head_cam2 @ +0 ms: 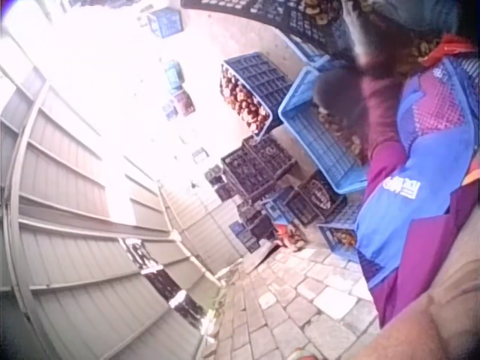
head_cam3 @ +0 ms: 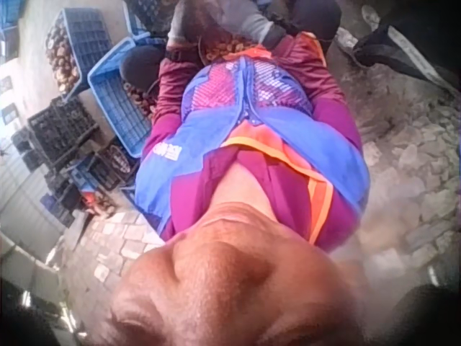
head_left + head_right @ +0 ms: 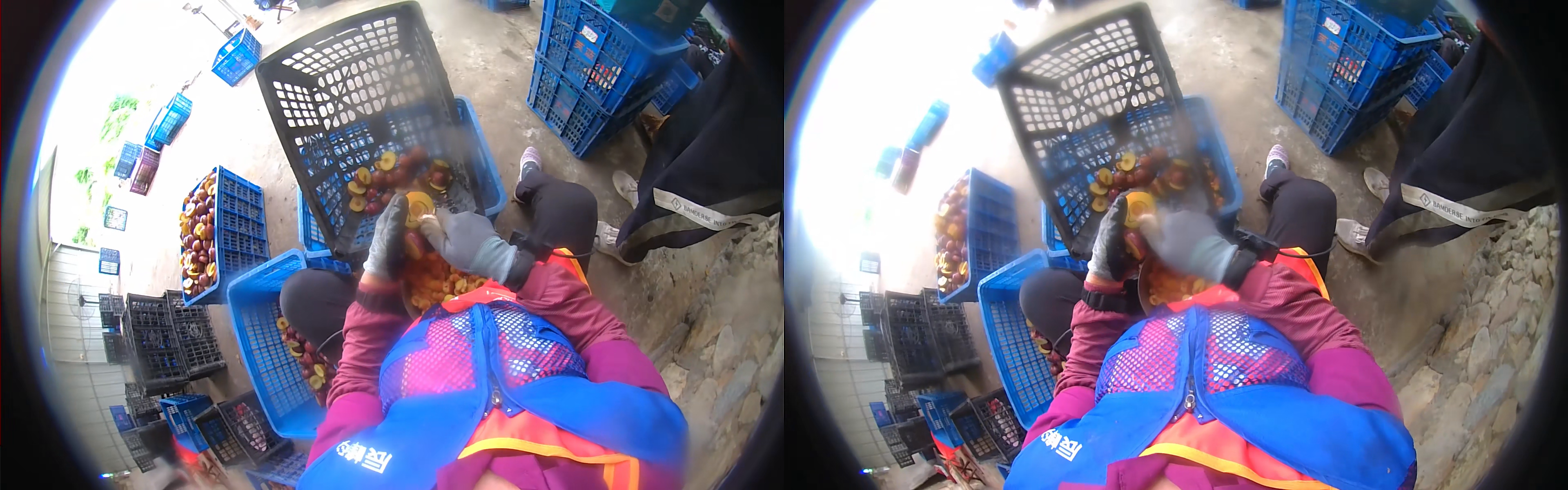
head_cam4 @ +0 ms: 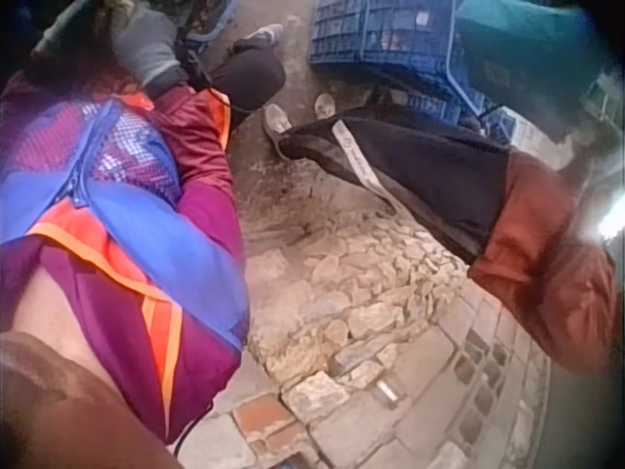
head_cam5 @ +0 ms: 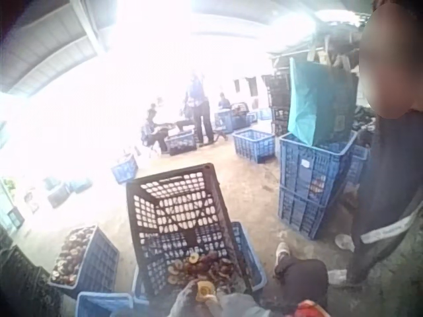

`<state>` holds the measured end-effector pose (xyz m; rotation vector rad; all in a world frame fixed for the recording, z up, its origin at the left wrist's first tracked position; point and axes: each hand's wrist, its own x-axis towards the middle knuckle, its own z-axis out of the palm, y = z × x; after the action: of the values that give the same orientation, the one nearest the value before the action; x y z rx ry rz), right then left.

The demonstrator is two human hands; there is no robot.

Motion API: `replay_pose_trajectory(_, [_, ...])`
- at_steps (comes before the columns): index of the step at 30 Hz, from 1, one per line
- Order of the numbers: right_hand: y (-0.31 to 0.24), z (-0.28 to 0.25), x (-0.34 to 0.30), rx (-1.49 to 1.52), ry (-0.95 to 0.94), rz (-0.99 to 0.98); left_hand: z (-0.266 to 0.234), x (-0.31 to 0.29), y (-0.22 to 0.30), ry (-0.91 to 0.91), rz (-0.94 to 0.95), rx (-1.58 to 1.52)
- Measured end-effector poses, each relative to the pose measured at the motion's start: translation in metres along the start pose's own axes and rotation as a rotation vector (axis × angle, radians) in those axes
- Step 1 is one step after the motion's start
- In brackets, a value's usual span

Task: Peeling and pitting fruits, placing flesh into a bowl and skins into a crate.

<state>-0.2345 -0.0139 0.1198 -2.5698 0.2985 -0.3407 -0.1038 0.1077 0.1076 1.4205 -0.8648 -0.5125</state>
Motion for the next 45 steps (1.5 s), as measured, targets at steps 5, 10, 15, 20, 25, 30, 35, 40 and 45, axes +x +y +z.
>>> replay_pose_trajectory(5, [0.013, 0.011, -0.005, 0.403, -0.021, -0.177, -0.02, 0.011, 0.0, -0.244, -0.008, 0.028])
replay_pose_trajectory(10, [0.018, -0.001, -0.015, 1.731, -0.767, 0.651, -0.025, -0.001, -0.019, -0.165, 0.591, 0.539])
replay_pose_trajectory(15, [0.014, -0.005, -0.031, 1.804, -0.689, 0.641, -0.017, -0.011, -0.019, -0.328, 0.016, 0.245])
replay_pose_trajectory(20, [0.021, 0.0, -0.042, 2.04, -0.762, 0.654, -0.002, -0.003, -0.014, -0.287, -0.061, 0.037])
replay_pose_trajectory(25, [0.017, -0.013, -0.035, 1.846, -0.622, 0.626, 0.008, -0.007, 0.013, -0.313, -0.4, -0.153])
replay_pose_trajectory(30, [0.02, -0.009, -0.032, 1.037, -0.62, 0.656, 0.029, -0.022, 0.024, -0.039, -0.633, -0.297])
replay_pose_trajectory(35, [0.029, -0.015, -0.042, 1.198, -0.695, 0.676, 0.015, -0.025, -0.014, -0.248, -0.343, -0.052])
replay_pose_trajectory(40, [0.04, -0.003, -0.058, 1.948, -0.786, 0.741, 0.014, -0.028, -0.038, -0.356, -0.069, 0.253])
replay_pose_trajectory(45, [0.025, 0.002, -0.061, 1.052, -0.551, 0.256, -0.003, -0.023, -0.086, -0.147, -0.391, -0.418])
